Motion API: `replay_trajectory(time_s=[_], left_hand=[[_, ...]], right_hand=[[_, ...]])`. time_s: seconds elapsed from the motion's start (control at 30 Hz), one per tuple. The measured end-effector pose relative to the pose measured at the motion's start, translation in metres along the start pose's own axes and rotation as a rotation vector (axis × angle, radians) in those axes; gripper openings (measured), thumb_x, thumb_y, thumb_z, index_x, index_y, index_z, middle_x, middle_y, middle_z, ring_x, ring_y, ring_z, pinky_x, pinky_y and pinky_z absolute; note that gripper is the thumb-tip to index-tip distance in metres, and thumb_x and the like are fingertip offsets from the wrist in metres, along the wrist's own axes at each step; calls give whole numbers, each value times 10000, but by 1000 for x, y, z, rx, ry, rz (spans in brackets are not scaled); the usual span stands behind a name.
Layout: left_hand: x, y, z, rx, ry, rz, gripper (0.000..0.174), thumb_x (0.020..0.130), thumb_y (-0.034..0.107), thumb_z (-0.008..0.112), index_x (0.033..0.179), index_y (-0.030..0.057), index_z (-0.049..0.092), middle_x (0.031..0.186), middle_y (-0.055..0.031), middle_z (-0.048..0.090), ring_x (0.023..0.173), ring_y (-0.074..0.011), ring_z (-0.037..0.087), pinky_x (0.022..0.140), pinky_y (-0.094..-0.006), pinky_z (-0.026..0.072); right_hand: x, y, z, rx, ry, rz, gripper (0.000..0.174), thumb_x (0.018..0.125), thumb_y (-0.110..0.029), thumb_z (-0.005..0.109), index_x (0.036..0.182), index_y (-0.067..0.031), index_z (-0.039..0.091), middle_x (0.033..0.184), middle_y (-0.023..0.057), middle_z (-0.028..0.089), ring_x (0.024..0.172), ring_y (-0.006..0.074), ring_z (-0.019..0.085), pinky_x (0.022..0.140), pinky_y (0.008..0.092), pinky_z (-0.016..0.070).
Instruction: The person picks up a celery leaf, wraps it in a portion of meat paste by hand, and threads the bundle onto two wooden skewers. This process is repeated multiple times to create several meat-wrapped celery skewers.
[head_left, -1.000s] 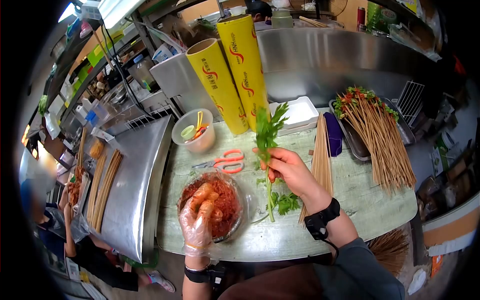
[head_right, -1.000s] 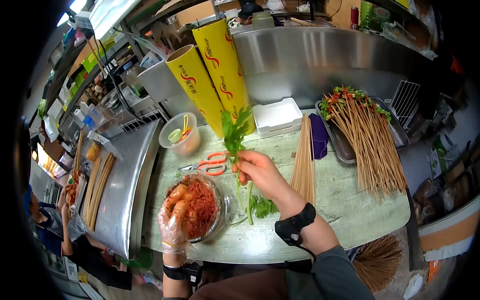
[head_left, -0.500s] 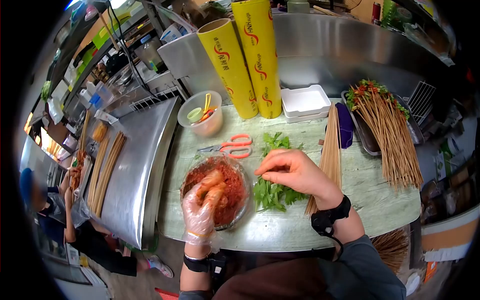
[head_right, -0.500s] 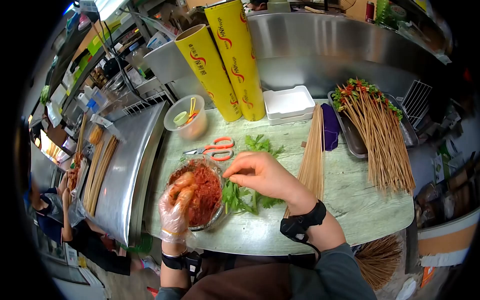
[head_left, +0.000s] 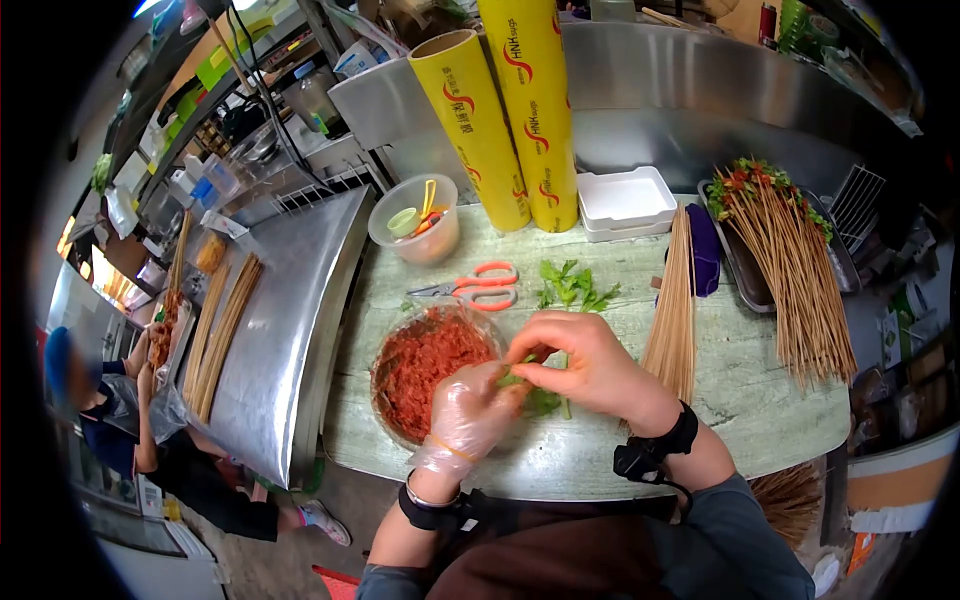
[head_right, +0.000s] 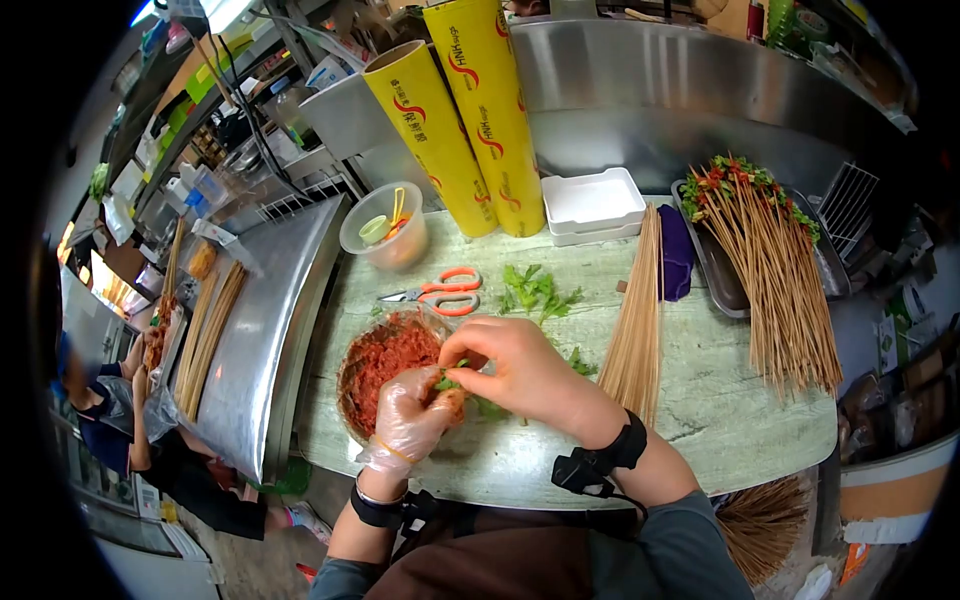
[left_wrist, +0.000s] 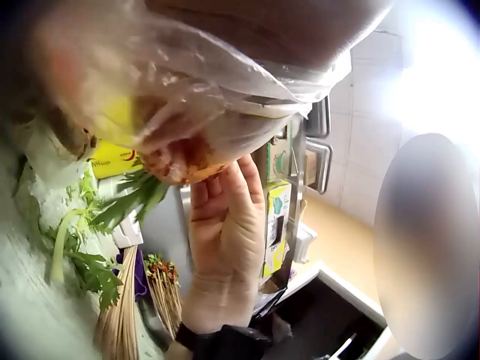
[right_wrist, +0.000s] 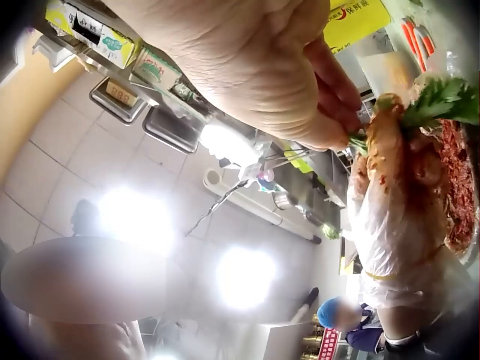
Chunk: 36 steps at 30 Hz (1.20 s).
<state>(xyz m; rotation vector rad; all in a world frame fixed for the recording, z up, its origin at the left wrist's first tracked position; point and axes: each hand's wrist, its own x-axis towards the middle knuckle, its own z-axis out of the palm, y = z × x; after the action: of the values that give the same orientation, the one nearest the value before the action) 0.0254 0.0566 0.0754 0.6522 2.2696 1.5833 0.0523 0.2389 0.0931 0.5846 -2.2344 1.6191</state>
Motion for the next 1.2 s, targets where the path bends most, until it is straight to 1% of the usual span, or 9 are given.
replay_trajectory(time_s=[0.17, 0.33, 0.47, 0.53, 0.73, 1.03, 1.07, 1.13, 1.2], left_hand=[[-1, -8, -2, -815, 92, -98, 195, 844, 2, 591, 1030, -57, 602, 787, -78, 618, 652, -136, 584, 548, -260, 475], [-7, 0, -6, -800, 176, -79, 195, 858, 34, 603, 1037, -42, 601, 870, -102, 635, 652, -145, 596, 566, -260, 502], [-6, 2, -12, -914, 223, -12, 200, 856, 48, 612, 1037, -32, 584, 931, -105, 629, 720, -163, 611, 606, -275, 520], [-7, 14, -13, -1031, 245, 41, 207, 856, 42, 610, 1047, -27, 573, 962, -106, 623, 768, -164, 614, 631, -275, 523], [-7, -1, -7, -773, 279, 41, 165, 854, -12, 577, 1018, 2, 567, 959, -87, 610, 762, -144, 603, 629, -256, 523], [-17, -4, -7, -407, 302, 227, 205, 822, -22, 592, 1016, 20, 543, 973, -80, 603, 895, -138, 579, 798, -270, 483], [-14, -16, -16, -207, 369, 351, 215, 852, -4, 561, 1061, 4, 513, 923, -84, 594, 810, -139, 584, 742, -270, 496], [-22, -20, -38, -527, 368, 150, 293, 885, 44, 538, 1166, -13, 477, 872, -82, 579, 703, -137, 566, 661, -272, 495], [-26, -27, -68, -419, 484, 186, 392, 905, 83, 522, 1269, -22, 423, 828, -82, 570, 625, -134, 537, 598, -271, 482]], right_hand=[[3, 6, 6, 50, 58, -88, 133, 713, 15, 678, 830, -25, 631, 843, 72, 638, 767, 187, 621, 684, 272, 491], [1, -1, 13, -28, 32, -237, 115, 730, -9, 664, 830, -38, 615, 856, 85, 633, 798, 259, 611, 716, 319, 490], [4, 20, 12, 259, 242, -102, 257, 763, 17, 662, 1010, -25, 606, 1056, 67, 563, 923, 145, 572, 814, 278, 468], [4, 26, 11, 399, 104, 55, 373, 791, -12, 675, 1144, -29, 557, 1138, 48, 496, 991, 107, 524, 882, 254, 436], [-2, 9, 28, 584, -80, 239, 419, 789, -80, 719, 1174, -59, 555, 1128, 30, 575, 988, 111, 545, 889, 262, 448], [-4, 19, 34, 677, 57, 270, 104, 798, -12, 684, 894, -21, 645, 897, 4, 625, 845, 81, 582, 773, 221, 476], [-4, 20, 32, 694, 51, 291, 108, 800, -3, 679, 900, -21, 644, 889, 5, 627, 823, 78, 588, 754, 215, 482], [-1, 20, 24, 623, 110, 263, 126, 789, 19, 681, 902, -17, 639, 899, 22, 634, 821, 90, 611, 731, 218, 504], [2, 7, 17, 672, 219, 297, 138, 778, 22, 690, 899, -22, 640, 922, 25, 627, 825, 98, 613, 733, 214, 502]])
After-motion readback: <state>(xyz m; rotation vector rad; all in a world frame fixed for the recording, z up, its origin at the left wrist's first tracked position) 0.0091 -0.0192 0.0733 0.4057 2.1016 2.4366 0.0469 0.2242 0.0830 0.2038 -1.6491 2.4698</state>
